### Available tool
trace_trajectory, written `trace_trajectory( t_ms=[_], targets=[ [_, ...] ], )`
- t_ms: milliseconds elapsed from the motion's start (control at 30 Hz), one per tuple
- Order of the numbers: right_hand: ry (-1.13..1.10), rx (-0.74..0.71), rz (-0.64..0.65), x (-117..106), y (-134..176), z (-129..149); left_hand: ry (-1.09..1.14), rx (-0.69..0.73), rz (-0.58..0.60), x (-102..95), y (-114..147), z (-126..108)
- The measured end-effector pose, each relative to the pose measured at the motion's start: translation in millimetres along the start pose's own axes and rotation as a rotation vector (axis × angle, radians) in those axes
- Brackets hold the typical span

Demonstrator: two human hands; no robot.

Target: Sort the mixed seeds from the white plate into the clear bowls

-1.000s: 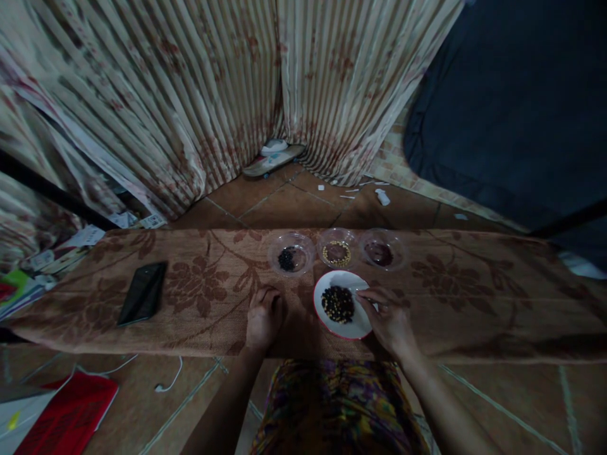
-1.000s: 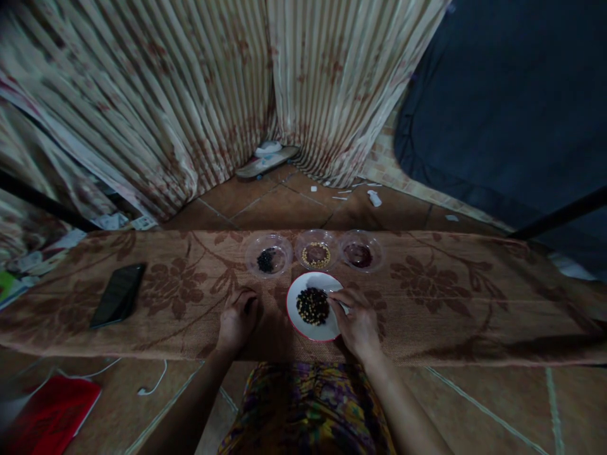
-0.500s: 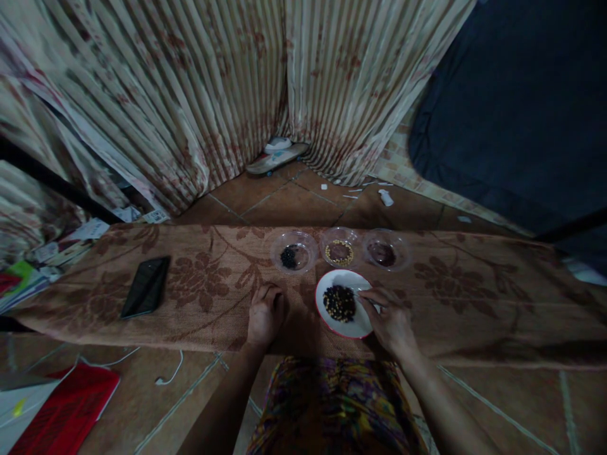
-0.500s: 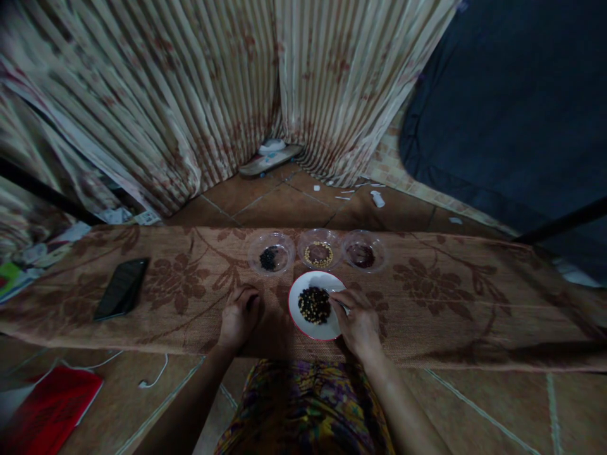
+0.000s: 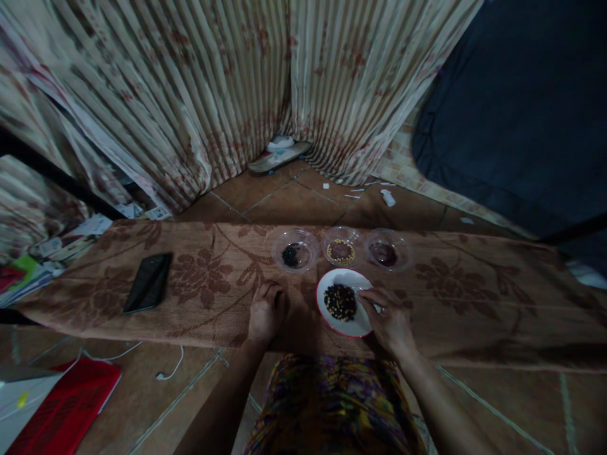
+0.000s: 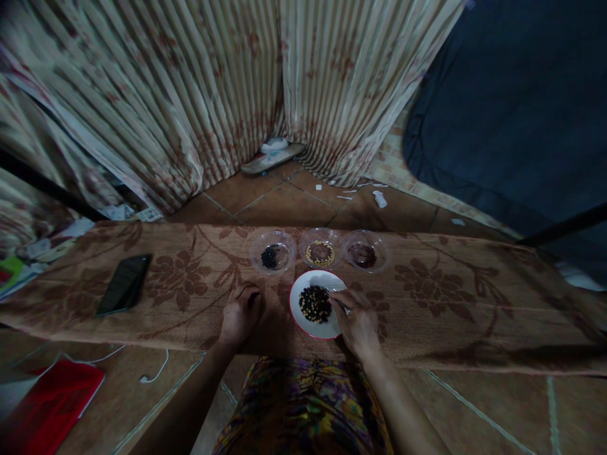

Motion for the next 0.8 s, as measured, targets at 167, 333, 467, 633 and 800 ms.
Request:
trace_trajectory(
  t_ms=[167, 333, 467, 633, 800],
  targets=[
    [-0.005, 0.013, -0.003, 0, 1, -1, 0.011, 0.0, 0.006, 1.0, 0, 1],
    [-0.018, 0.001, -0.014, 0, 2, -3, -0.01, -0.003, 0.006, 0.6, 1, 1],
    [-0.047, 0.02, -0.047, -6, -1, -2, -0.013, -0.008, 0.01, 0.9, 1, 1],
    [-0.122, 0.113, -0.126, -18, -30, 6, -0.012, 0.027, -0.001, 0.3, 0, 1],
    [-0.163, 0.154, -0.216, -24, -54, 12, -0.007, 0.036, -0.013, -0.5, 0, 1]
  ],
)
Point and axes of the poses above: each hand's wrist, its own y-axis away from the middle knuckle, its own x-axis out of the palm, z = x × y, the point moved 4 cm from there along -y, towards the middle knuckle, and after that the axes turned 10 degrees about y, right-handed, at the moved point
